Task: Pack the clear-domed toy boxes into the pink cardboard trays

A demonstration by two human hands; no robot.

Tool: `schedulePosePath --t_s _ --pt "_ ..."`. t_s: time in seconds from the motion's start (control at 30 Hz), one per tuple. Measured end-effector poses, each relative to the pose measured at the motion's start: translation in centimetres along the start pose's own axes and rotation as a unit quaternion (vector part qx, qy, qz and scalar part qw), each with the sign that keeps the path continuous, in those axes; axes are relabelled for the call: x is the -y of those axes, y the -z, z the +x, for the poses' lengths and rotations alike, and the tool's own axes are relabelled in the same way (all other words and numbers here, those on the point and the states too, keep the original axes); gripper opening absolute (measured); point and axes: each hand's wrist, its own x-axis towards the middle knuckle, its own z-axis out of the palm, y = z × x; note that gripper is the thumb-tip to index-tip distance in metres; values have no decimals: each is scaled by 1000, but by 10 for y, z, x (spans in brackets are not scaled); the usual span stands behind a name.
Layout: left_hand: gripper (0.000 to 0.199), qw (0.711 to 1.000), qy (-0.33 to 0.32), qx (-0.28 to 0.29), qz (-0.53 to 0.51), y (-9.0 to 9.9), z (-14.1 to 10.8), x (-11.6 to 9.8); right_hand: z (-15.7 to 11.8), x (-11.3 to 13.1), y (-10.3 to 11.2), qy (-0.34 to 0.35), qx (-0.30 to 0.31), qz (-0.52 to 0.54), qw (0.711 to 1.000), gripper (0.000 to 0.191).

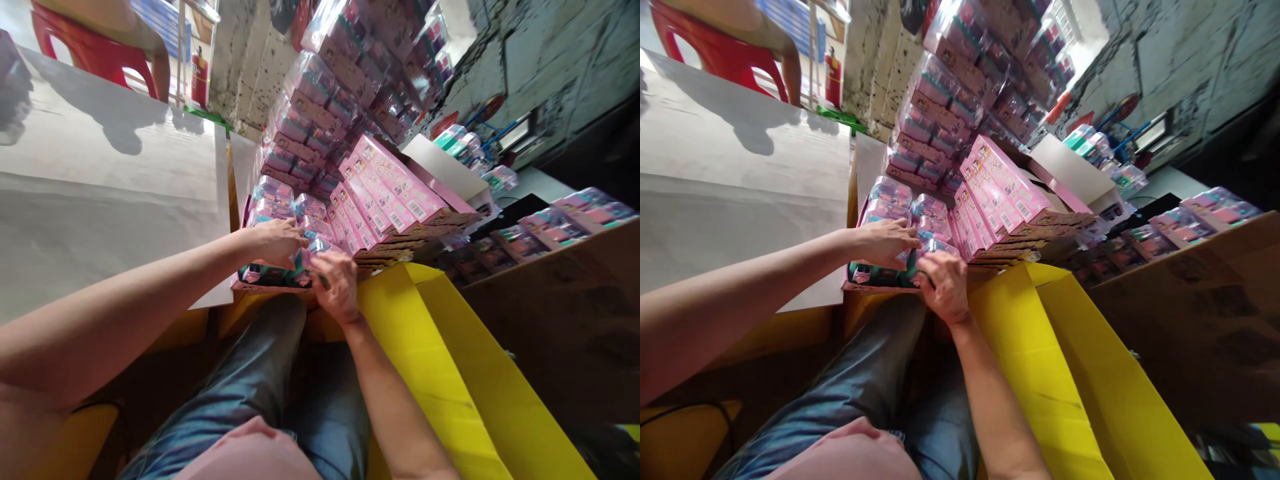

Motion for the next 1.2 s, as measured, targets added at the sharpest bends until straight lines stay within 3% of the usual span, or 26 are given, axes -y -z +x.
schedulePosePath --t_s 0.07,0.13,0.23,0.4,0.53,0.7,1.03,1.2 --pt "56 1000 5 -5 -4 -1 1 1 5 -8 0 -97 -76 -34 992 50" --pt "56 1000 17 -7 -8 -4 3 1 12 -17 -8 -135 -58 -31 989 61" --pt "52 1000 24 -2 -5 -6 5 1 21 -26 -20 -113 12 -24 993 62" --pt "46 1000 20 4 2 -3 6 -2 25 -24 -21 -78 37 -53 995 63" --pt "43 1000 20 23 -2 1 5 -1 21 -13 -24 -118 18 -59 991 81" --pt "44 999 28 41 -20 4 4 1 24 -2 -30 -193 25 -61 979 83" --pt "59 999 -8 34 12 -1 6 9 40 -5 -18 -152 119 -103 976 83" --pt "52 999 -21 28 15 -7 9 15 44 2 -13 -154 178 -147 961 79"
